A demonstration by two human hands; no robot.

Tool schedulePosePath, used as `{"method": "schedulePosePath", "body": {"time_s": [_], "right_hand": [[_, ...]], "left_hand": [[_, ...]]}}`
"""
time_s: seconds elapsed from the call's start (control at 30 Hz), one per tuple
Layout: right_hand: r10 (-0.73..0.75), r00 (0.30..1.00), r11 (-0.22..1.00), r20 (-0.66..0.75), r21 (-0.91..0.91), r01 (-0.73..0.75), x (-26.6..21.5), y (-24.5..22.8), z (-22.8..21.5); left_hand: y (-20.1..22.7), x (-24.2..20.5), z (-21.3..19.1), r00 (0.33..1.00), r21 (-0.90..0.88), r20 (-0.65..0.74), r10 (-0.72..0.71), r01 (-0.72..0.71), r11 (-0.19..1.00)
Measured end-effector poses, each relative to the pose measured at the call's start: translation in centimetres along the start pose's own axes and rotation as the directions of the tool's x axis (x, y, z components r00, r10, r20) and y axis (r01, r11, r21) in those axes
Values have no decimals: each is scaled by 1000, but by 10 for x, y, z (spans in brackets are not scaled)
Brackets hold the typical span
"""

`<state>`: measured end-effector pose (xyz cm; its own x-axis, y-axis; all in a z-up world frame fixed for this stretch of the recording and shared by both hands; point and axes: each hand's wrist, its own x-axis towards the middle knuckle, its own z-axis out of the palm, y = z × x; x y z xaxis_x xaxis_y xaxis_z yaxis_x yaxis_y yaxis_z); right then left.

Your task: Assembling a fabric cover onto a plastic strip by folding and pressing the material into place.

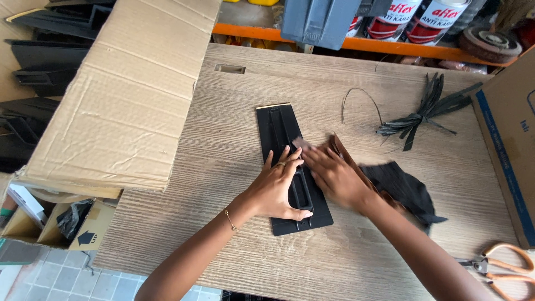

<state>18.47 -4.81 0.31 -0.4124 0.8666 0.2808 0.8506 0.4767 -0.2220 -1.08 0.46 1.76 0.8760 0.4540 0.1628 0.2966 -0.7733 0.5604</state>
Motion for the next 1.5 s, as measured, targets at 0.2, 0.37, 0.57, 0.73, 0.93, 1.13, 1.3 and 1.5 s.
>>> {"method": "schedulePosePath", "body": {"time_s": [0.2, 0.37, 0.57, 0.73, 0.93, 1.13, 1.3, 1.5], "right_hand": [[73, 997, 989, -4, -126, -73, 49, 58, 38], [184, 982, 977, 39, -116, -178, 74, 84, 53], [38, 998, 939, -58, -341, -56, 55, 57, 35], [-117, 990, 973, -81, -208, 98, 18, 19, 14], [-180, 982, 981, -48, 58, 183, -33, 10, 10], [-98, 991, 982, -88, -172, 82, -31, 29, 20], [63, 996, 973, -55, -218, -74, 2, 62, 30], [127, 989, 977, -82, -160, -138, 23, 79, 33]], "left_hand": [[-1, -5, 6, 998, -60, -19, 52, -53, 997], [-2, -7, 3, 998, -68, 20, 59, -58, 996], [-2, -11, -2, 991, -24, 98, 88, -86, 996], [-2, -11, -1, 989, 11, 104, 106, -107, 994], [4, -11, 14, 972, 121, 170, 163, -185, 975], [17, -15, 18, 959, 51, 164, 233, -244, 968], [16, -15, 19, 956, 61, 164, 243, -256, 965], [17, -14, 16, 951, 101, 208, 227, -252, 963]]}}
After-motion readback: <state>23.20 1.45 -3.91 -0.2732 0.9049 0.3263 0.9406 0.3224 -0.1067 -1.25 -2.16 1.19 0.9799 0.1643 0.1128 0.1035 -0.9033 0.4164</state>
